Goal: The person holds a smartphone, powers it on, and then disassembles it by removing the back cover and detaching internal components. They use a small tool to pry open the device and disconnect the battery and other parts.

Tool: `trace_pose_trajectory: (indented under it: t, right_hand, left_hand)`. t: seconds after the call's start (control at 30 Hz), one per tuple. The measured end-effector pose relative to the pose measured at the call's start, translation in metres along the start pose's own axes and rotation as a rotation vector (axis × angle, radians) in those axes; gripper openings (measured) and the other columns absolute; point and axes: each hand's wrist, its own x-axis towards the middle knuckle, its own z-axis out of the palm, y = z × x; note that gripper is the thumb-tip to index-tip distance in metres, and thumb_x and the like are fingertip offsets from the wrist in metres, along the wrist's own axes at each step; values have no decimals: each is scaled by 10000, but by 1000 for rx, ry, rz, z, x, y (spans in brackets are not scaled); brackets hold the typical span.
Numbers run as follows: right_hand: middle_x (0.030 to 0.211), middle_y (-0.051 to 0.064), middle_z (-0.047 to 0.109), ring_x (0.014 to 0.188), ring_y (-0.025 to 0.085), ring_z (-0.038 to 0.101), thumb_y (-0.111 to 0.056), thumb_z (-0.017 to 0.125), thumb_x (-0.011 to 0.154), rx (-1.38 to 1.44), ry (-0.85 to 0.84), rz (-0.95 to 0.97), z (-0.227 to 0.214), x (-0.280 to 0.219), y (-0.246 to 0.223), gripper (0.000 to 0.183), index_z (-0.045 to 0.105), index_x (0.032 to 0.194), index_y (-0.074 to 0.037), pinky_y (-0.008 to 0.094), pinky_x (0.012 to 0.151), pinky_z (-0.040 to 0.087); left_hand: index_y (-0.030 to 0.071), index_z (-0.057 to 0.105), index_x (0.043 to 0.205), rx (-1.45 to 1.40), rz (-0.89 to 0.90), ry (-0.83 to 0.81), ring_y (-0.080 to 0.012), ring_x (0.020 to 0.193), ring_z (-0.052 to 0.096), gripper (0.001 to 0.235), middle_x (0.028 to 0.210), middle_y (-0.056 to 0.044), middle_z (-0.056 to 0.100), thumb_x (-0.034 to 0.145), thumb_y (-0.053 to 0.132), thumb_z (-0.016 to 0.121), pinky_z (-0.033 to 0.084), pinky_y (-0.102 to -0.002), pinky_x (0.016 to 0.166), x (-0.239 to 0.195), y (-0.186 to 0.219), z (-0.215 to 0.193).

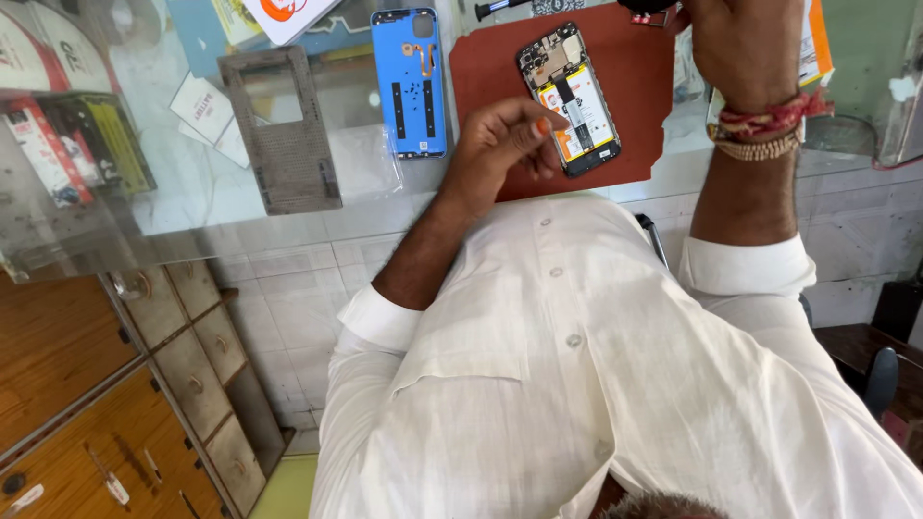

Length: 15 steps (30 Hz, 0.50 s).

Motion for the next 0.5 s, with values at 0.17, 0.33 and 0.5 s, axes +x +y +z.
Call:
trace_pose_trajectory:
  t: [0.17,0.33,0.5]
  right_hand:
    - [1047,161,710,909,228,748,91,620,1083,208,32,-107,3,-24,-16,31,606,1110,88,304,798,613]
    - [1274,193,726,1125,324,755,200,621,985,-191,161,-355,22,-58,8,168,632,1072,57,349,901,623]
    - [1232,230,702,1049,367,729,165,685,904,-248,146,-397,23,-80,17,167,646,1029,61,397,879,613]
  left_hand:
    - [22,708,1054,107,94,261,-112,704,690,285,823,-75,742,1028,306,698,549,-251,632,-11,-5,-18]
    - [32,700,1062,198,154,377,-91,709,666,240,827,-52,727,1036,271,709,521,-230,634,-26,-5,-35]
    - [23,700,1079,371,141,331,-76,759,652,186,870,-43,721,1030,197,747,532,-228,665,-17,-10,-16]
